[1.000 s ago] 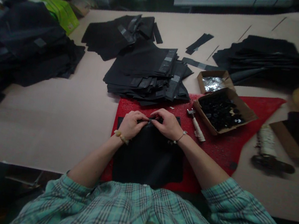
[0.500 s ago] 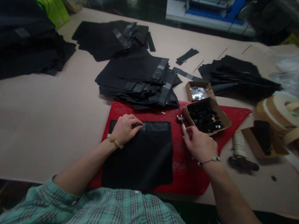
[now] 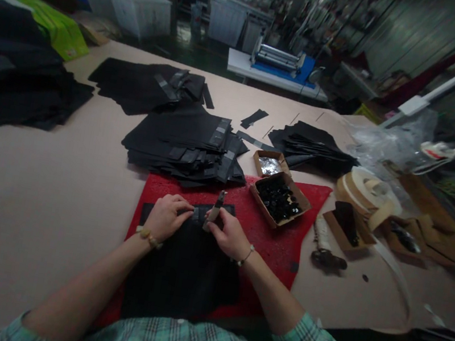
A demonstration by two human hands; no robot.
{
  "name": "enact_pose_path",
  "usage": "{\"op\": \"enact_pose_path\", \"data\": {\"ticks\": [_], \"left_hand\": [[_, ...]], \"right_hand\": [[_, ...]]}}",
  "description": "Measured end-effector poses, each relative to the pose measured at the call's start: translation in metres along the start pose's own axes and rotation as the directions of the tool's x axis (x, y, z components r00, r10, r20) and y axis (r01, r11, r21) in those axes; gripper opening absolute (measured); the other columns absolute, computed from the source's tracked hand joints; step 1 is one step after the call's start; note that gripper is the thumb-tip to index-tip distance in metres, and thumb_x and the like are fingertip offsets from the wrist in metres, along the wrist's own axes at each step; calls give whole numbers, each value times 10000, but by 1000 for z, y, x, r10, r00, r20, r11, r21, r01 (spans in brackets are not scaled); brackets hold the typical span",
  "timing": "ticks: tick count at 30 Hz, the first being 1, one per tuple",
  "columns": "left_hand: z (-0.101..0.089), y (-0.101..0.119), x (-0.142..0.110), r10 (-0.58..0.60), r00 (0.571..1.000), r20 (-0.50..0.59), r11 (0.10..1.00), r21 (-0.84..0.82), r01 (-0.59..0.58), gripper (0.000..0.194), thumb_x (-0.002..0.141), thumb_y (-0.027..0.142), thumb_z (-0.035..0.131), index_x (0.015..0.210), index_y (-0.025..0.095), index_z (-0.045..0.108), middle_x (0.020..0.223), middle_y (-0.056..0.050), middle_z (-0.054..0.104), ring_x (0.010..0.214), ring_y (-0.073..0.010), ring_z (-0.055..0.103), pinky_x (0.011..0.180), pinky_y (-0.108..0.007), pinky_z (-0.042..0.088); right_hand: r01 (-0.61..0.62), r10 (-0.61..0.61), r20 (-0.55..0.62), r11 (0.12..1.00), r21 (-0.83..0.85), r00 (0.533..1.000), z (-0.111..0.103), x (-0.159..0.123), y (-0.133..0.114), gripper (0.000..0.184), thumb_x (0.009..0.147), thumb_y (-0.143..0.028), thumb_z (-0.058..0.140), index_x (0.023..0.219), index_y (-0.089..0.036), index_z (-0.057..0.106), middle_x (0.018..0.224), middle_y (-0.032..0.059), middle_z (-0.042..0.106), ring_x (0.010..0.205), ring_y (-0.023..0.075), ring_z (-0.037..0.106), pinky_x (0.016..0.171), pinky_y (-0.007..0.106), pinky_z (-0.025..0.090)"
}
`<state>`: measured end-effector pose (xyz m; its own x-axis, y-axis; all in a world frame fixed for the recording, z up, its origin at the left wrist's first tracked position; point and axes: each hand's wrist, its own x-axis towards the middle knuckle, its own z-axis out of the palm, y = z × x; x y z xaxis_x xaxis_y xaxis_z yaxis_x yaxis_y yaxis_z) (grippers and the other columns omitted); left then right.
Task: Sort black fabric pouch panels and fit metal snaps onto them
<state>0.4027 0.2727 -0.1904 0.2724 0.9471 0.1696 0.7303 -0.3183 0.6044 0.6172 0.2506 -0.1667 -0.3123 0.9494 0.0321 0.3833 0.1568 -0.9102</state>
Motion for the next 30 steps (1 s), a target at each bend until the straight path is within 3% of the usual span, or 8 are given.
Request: {"op": "enact_pose_path", "data": {"ticks": [5, 8, 13, 23, 27, 30], "left_hand": [[-5, -1, 2, 9, 1000, 23, 999, -39, -8, 211, 844, 301, 671, 1033, 230, 728, 1009, -34, 715, 933, -207, 605, 877, -364, 458], [-5, -3, 2, -15, 999, 30, 999, -51, 16, 169, 843, 287, 674, 991, 235, 737, 992, -25, 713, 926, -199, 599, 879, -359, 456], [-5, -4, 2, -33, 999, 40, 998, -53, 35, 144, 843, 295, 681, 958, 238, 747, 970, -23, 706, 934, -195, 595, 888, -363, 450], [-5, -7, 4, -67, 995, 75, 994, -83, 73, 146, 841, 290, 677, 963, 243, 740, 1007, -31, 704, 960, -209, 589, 902, -381, 448], [-5, -8, 5, -77, 993, 87, 994, -70, 83, 153, 833, 293, 683, 971, 239, 722, 1007, -29, 702, 957, -217, 593, 897, -382, 447], [-6, -8, 5, -74, 993, 87, 995, -63, 80, 148, 816, 245, 690, 962, 225, 696, 1028, -34, 695, 961, -222, 594, 896, -382, 449]], "right_hand": [[80, -69, -62, 975, 209, 996, 9, 28, 1, 200, 872, -337, 624, 1023, -213, 583, 1014, 56, 692, 944, 192, 671, 895, 367, 536], [113, -89, -100, 958, 265, 991, 20, 43, 11, 262, 859, -390, 640, 1034, -217, 549, 985, 55, 692, 906, 193, 679, 872, 376, 554], [167, -155, -125, 981, 94, 980, 25, 44, 24, 215, 893, -352, 603, 1050, -219, 543, 1009, 67, 681, 924, 197, 673, 877, 383, 553], [170, -182, -90, 976, -134, 979, 28, 43, 13, 132, 906, -275, 528, 1025, -219, 545, 1016, 75, 678, 951, 211, 660, 900, 367, 519], [178, -196, -34, 940, -290, 980, 33, 45, 5, 128, 905, -240, 508, 1022, -213, 552, 1019, 86, 666, 951, 221, 644, 867, 345, 505], [184, -184, 47, 865, -467, 982, 34, 48, -4, 101, 913, -214, 482, 990, -201, 547, 994, 95, 641, 917, 226, 617, 818, 330, 485]]}}
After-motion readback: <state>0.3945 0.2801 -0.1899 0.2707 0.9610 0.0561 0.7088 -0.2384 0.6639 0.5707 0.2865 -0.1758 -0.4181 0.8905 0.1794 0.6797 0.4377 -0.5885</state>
